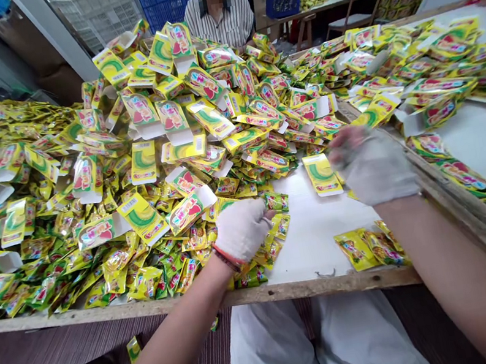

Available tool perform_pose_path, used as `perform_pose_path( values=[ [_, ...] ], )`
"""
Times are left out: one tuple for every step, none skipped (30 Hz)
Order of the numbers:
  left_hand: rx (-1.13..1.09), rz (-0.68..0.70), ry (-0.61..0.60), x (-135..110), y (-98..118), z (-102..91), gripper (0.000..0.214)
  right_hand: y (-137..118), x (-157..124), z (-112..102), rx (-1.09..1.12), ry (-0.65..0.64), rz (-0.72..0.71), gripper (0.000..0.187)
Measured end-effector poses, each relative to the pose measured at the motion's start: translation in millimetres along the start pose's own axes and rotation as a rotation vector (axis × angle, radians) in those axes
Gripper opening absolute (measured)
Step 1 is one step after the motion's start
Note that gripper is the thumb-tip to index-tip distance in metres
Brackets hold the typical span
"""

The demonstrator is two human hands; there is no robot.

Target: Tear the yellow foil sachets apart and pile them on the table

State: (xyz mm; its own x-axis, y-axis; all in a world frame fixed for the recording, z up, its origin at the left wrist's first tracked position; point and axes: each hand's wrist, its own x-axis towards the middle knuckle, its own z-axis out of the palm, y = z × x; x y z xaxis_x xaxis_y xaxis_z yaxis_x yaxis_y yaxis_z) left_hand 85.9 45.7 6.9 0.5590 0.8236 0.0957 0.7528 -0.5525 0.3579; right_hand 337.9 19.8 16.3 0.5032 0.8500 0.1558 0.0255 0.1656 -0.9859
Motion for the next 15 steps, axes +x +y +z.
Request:
perform_pose_path(
  values=[
    [0.137, -0.04, -0.03, -1.6, 5.0, 4.0, 0.034, 7.5, -3.8, 8.2, -0.165, -0.089, 0.032, 0.015],
    [0.235, -0.082, -0.05, -2.7, 10.1, 8.2, 0.036, 16.3, -8.5, 18.2, -0.366, -0.199, 0.037, 0.015],
    [0.297, -0.106, -0.064, -3.2, 14.9, 12.3, 0.039, 25.7, -13.6, 28.8, -0.565, -0.299, -0.014, 0.015],
    [0.332, -0.112, -0.074, -3.3, 18.9, 15.9, 0.04, 34.8, -18.3, 38.7, -0.741, -0.359, -0.08, 0.014],
    [0.347, -0.108, -0.078, -2.9, 21.9, 18.8, 0.04, 42.7, -22.2, 46.9, -0.874, -0.407, -0.132, 0.014],
    [0.346, -0.105, -0.079, -2.4, 23.7, 20.9, 0.039, 48.8, -25.1, 52.8, -0.965, -0.431, -0.174, 0.015],
    [0.331, -0.102, -0.075, -1.7, 24.1, 22.2, 0.037, 52.7, -26.7, 56.0, -1.013, -0.44, -0.191, 0.017],
    [0.302, -0.104, -0.067, -1.0, 23.3, 22.7, 0.034, 54.2, -27.2, 56.6, -1.027, -0.446, -0.175, 0.018],
    [0.258, -0.111, -0.052, -0.5, 21.2, 22.7, 0.031, 53.5, -26.6, 54.8, -1.009, -0.438, -0.139, 0.017],
    [0.196, -0.122, -0.031, -0.1, 18.0, 22.5, 0.028, 50.6, -25.4, 51.1, -0.953, -0.422, -0.09, 0.015],
    [0.112, -0.134, -0.001, 0.2, 13.9, 22.1, 0.023, 46.1, -23.7, 46.0, -0.857, -0.393, -0.035, 0.014],
    [0.005, -0.152, 0.038, 0.6, 9.4, 21.8, 0.019, 40.5, -22.1, 40.2, -0.727, -0.362, 0.018, 0.013],
    [-0.128, -0.174, 0.075, 1.1, 4.7, 21.6, 0.017, 34.5, -20.7, 34.3, -0.578, -0.336, 0.057, 0.015],
    [-0.288, -0.199, 0.1, 1.8, 0.2, 21.4, 0.016, 28.8, -19.7, 29.0, -0.43, -0.316, 0.075, 0.019],
    [-0.466, -0.223, 0.108, 2.8, -3.6, 21.1, 0.018, 24.2, -19.3, 24.9, -0.313, -0.304, 0.075, 0.025]
  ],
)
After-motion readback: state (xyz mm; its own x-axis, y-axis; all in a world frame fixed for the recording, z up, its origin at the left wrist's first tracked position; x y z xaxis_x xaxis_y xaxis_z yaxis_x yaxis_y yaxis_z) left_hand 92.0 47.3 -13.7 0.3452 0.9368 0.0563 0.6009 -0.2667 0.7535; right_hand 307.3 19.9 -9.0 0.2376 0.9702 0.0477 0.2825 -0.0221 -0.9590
